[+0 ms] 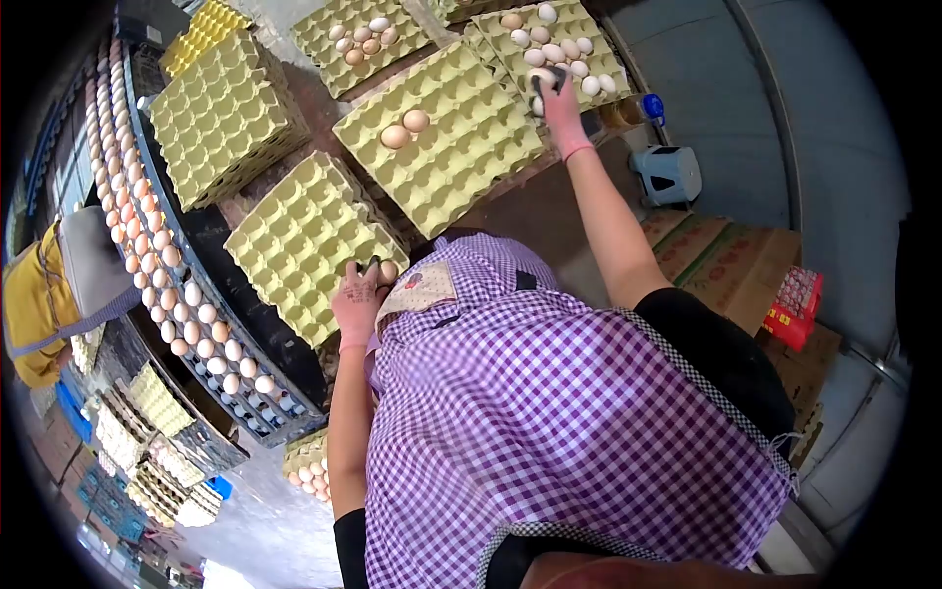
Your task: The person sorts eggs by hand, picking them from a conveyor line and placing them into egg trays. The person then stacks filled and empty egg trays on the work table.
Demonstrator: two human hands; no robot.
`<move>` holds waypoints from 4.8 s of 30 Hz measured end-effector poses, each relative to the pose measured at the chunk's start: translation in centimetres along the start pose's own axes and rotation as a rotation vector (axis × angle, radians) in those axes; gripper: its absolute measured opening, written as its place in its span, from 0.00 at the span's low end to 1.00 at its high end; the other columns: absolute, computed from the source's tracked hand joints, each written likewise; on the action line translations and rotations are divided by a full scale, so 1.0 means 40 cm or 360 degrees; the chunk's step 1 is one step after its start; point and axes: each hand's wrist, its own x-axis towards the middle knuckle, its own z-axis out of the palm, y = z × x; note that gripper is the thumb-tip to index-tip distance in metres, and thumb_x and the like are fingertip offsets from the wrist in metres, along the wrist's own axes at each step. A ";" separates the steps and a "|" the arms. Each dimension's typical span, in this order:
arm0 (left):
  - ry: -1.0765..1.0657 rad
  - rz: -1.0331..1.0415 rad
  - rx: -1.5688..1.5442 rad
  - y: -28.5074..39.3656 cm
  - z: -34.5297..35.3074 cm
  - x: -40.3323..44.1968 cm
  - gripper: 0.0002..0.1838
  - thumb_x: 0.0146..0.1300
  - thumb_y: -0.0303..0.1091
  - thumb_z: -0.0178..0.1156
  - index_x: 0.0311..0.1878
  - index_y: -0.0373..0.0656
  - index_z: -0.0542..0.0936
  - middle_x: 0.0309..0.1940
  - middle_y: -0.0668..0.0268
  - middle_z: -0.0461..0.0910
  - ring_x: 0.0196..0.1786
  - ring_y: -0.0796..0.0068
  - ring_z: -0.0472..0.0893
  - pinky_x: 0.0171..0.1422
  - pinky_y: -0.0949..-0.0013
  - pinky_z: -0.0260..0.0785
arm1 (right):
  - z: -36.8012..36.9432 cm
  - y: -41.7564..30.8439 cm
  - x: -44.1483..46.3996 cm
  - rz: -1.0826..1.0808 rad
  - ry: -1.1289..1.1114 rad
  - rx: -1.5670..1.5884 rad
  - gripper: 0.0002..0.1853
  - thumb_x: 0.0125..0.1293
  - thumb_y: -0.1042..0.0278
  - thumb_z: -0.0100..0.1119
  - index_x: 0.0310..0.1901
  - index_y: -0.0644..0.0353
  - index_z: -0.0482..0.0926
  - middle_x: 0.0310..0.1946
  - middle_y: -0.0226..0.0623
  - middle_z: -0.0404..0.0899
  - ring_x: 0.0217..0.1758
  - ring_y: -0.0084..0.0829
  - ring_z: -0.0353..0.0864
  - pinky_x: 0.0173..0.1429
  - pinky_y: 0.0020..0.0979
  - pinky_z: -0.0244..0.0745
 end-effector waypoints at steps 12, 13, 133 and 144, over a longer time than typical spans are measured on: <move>0.0567 0.0070 0.0014 0.003 0.111 -0.046 0.19 0.57 0.49 0.70 0.50 0.55 0.82 0.50 0.58 0.77 0.46 0.57 0.82 0.42 0.59 0.75 | -0.254 0.194 0.703 -0.1465 -0.0940 -0.2074 0.29 0.68 0.67 0.50 0.72 0.46 0.68 0.69 0.47 0.71 0.71 0.47 0.71 0.75 0.42 0.65; 0.0309 -0.0210 -0.0172 0.051 0.022 -0.051 0.21 0.59 0.49 0.68 0.55 0.55 0.82 0.54 0.56 0.77 0.51 0.56 0.82 0.48 0.61 0.76 | -0.260 0.187 0.736 -0.1323 -0.1008 -0.2103 0.30 0.66 0.65 0.53 0.71 0.46 0.69 0.67 0.47 0.73 0.71 0.46 0.71 0.75 0.41 0.65; 0.0463 -0.1091 -0.0835 0.015 0.146 -0.210 0.40 0.61 0.47 0.65 0.69 0.34 0.63 0.67 0.37 0.60 0.66 0.37 0.68 0.69 0.48 0.65 | 0.248 -0.059 -0.457 -0.1598 -0.1589 -0.1608 0.33 0.64 0.44 0.62 0.66 0.51 0.69 0.47 0.35 0.82 0.51 0.36 0.83 0.49 0.38 0.75; 0.0575 -0.1101 -0.0872 -0.052 0.175 -0.190 0.39 0.63 0.43 0.62 0.70 0.31 0.60 0.64 0.34 0.59 0.63 0.32 0.68 0.70 0.48 0.64 | 0.277 -0.059 -0.471 -0.1478 -0.1603 -0.1814 0.21 0.75 0.62 0.40 0.67 0.39 0.71 0.33 0.27 0.83 0.37 0.31 0.85 0.35 0.38 0.73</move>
